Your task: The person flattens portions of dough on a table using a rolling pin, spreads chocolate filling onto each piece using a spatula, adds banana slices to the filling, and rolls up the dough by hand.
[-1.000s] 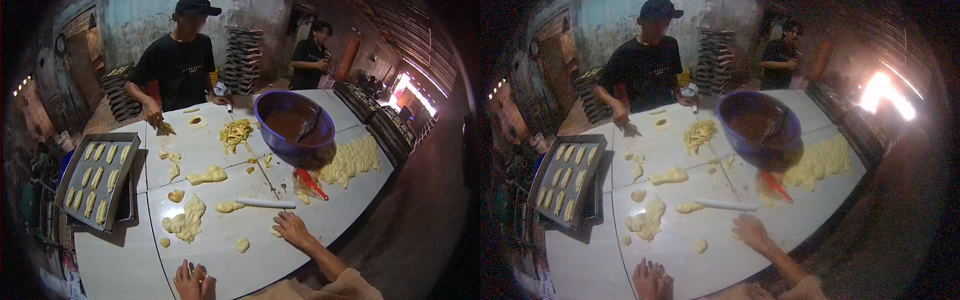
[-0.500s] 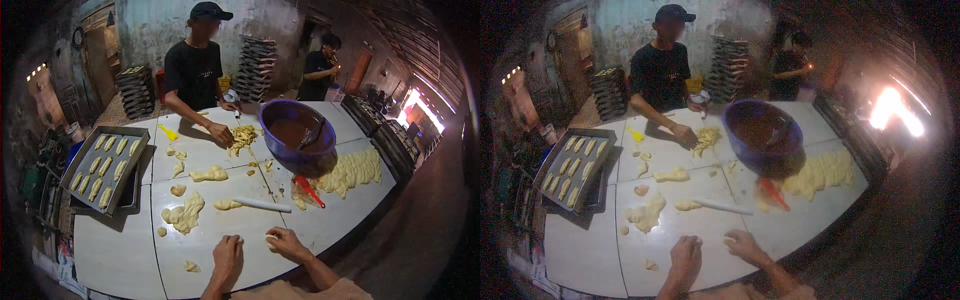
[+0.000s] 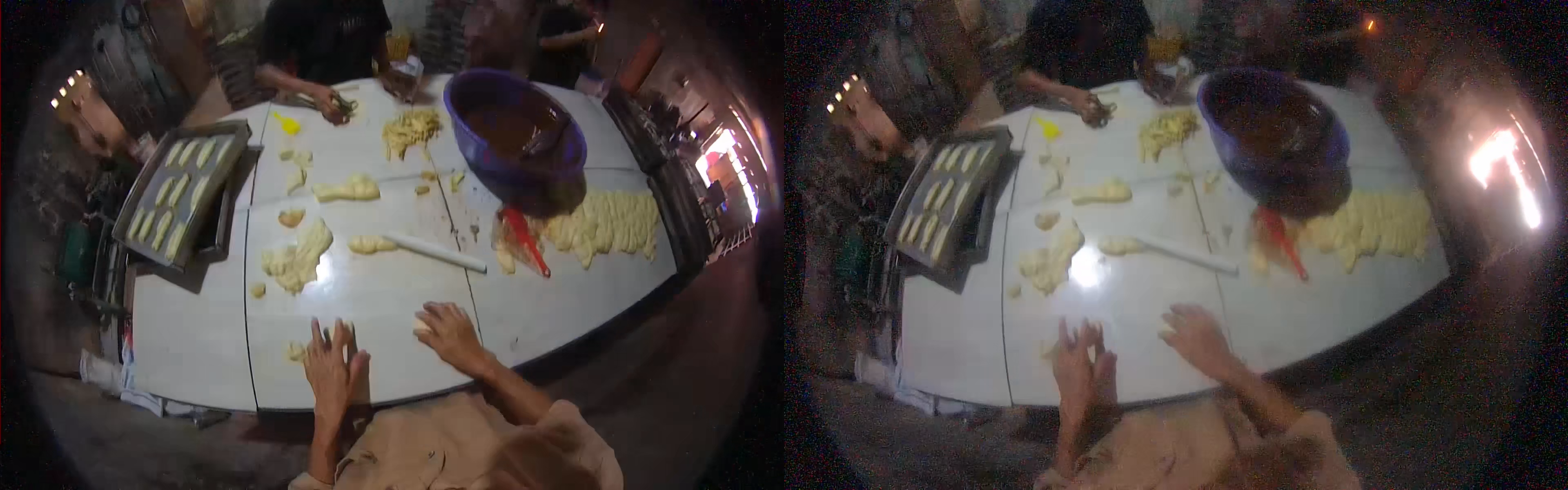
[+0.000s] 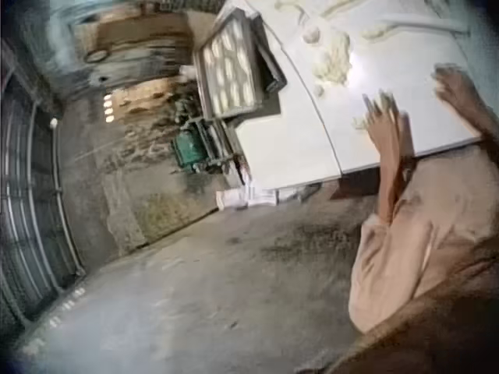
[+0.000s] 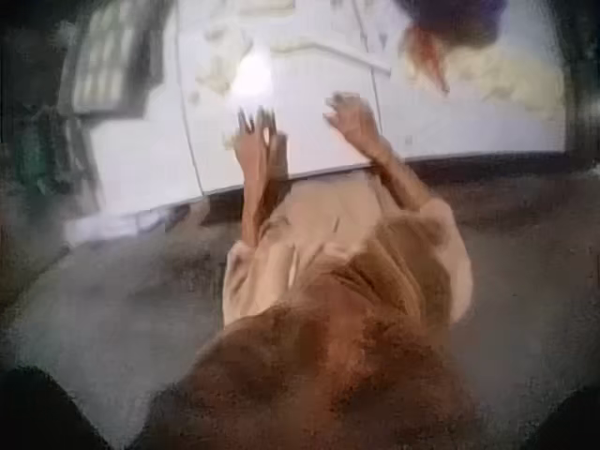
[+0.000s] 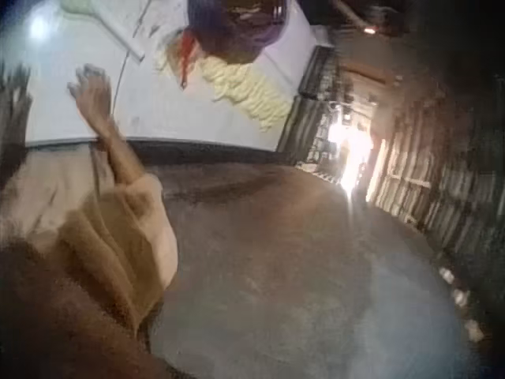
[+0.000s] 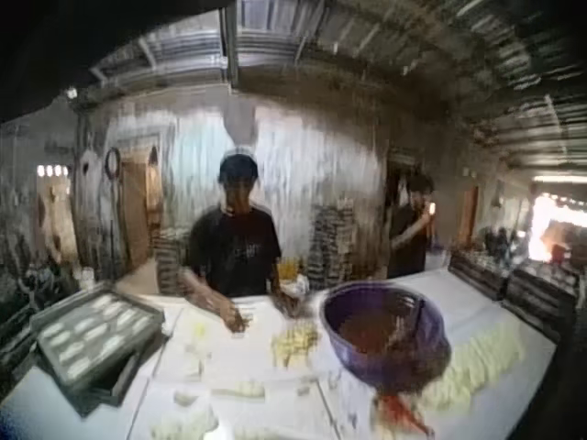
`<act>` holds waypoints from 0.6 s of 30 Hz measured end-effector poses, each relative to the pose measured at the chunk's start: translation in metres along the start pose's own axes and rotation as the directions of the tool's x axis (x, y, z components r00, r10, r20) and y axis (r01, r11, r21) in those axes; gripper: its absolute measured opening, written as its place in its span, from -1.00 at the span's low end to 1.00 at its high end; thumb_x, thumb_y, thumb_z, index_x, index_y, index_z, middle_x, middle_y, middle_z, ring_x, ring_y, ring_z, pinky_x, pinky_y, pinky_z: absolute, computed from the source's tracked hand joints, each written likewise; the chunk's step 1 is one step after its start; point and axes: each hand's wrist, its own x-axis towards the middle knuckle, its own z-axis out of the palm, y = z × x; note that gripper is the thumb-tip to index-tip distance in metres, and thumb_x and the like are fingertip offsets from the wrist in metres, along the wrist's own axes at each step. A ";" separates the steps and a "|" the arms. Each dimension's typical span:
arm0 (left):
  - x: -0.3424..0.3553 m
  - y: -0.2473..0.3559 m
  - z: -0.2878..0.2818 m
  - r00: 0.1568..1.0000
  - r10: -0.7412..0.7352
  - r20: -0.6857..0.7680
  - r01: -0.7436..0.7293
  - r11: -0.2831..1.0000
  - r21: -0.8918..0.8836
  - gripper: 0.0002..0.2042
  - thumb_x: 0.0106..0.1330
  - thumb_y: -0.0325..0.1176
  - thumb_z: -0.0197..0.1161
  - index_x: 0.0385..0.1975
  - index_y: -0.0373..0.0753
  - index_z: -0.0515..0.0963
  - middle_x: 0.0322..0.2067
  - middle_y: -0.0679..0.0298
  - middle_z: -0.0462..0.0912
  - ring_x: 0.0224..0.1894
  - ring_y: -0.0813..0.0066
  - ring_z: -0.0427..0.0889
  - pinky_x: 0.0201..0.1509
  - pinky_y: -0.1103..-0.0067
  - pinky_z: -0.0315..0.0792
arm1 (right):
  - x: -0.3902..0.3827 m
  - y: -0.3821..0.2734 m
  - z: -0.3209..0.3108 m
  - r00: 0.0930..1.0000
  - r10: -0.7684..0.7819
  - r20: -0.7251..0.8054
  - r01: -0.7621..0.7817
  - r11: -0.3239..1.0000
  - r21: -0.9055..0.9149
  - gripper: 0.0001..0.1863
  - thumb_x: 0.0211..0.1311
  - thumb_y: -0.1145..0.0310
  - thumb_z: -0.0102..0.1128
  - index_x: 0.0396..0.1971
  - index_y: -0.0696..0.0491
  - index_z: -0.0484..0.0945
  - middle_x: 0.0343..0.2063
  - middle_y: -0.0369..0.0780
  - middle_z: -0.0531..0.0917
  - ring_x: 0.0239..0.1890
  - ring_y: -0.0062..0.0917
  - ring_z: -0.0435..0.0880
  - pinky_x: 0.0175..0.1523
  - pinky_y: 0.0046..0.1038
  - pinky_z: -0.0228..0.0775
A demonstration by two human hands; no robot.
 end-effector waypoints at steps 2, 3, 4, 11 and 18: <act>0.002 0.020 -0.007 0.999 0.013 -0.045 -0.014 0.999 -0.033 -0.34 0.31 -0.18 0.40 0.41 -0.16 0.37 0.45 -0.18 0.18 0.28 -0.18 0.37 0.32 0.07 0.24 | 0.002 -0.001 -0.018 0.975 0.205 0.087 -0.221 0.939 0.263 -0.53 0.33 0.26 0.26 0.17 0.14 0.50 0.08 -0.04 0.59 0.05 -0.12 0.59 0.22 -0.18 0.41; -0.002 0.029 -0.008 0.994 0.089 -0.065 -0.086 0.996 0.037 -0.37 0.31 -0.21 0.40 0.38 -0.20 0.39 0.41 -0.13 0.26 0.30 -0.09 0.38 0.31 0.09 0.25 | 0.004 -0.011 -0.034 0.938 0.330 0.103 -0.344 0.856 0.386 -0.51 0.42 0.27 0.19 0.26 0.15 0.45 0.13 -0.01 0.56 0.07 -0.17 0.62 0.19 -0.22 0.48; -0.001 0.040 -0.002 0.989 0.140 -0.044 -0.140 0.990 0.003 -0.38 0.32 -0.22 0.40 0.36 -0.21 0.41 0.39 -0.04 0.34 0.32 0.00 0.38 0.32 0.11 0.25 | -0.006 0.007 -0.029 0.955 0.295 -0.012 -0.261 0.863 0.433 -0.51 0.49 0.27 0.11 0.33 0.10 0.40 0.16 -0.01 0.55 0.15 -0.23 0.63 0.15 -0.28 0.54; -0.010 0.087 0.061 0.872 0.350 0.343 -0.385 0.922 0.035 -0.20 0.29 0.09 0.30 0.45 -0.22 0.27 0.49 0.18 0.24 0.52 0.14 0.17 0.46 -0.18 0.00 | -0.029 0.005 -0.009 0.982 -0.083 0.171 0.062 0.990 0.128 -0.10 0.32 -0.28 0.08 0.43 0.11 0.28 0.41 -0.03 0.35 0.49 -0.14 0.25 0.53 0.12 -0.18; -0.011 0.079 0.066 0.912 0.330 0.244 -0.347 0.938 0.027 -0.20 0.34 0.20 0.18 0.42 -0.27 0.26 0.44 0.02 0.28 0.49 0.03 0.23 0.40 -0.39 -0.15 | -0.031 0.020 -0.019 0.952 -0.038 0.304 0.067 0.994 -0.086 -0.05 0.32 -0.34 0.01 0.48 0.08 0.20 0.51 -0.08 0.18 0.57 -0.22 0.07 0.49 0.37 -0.39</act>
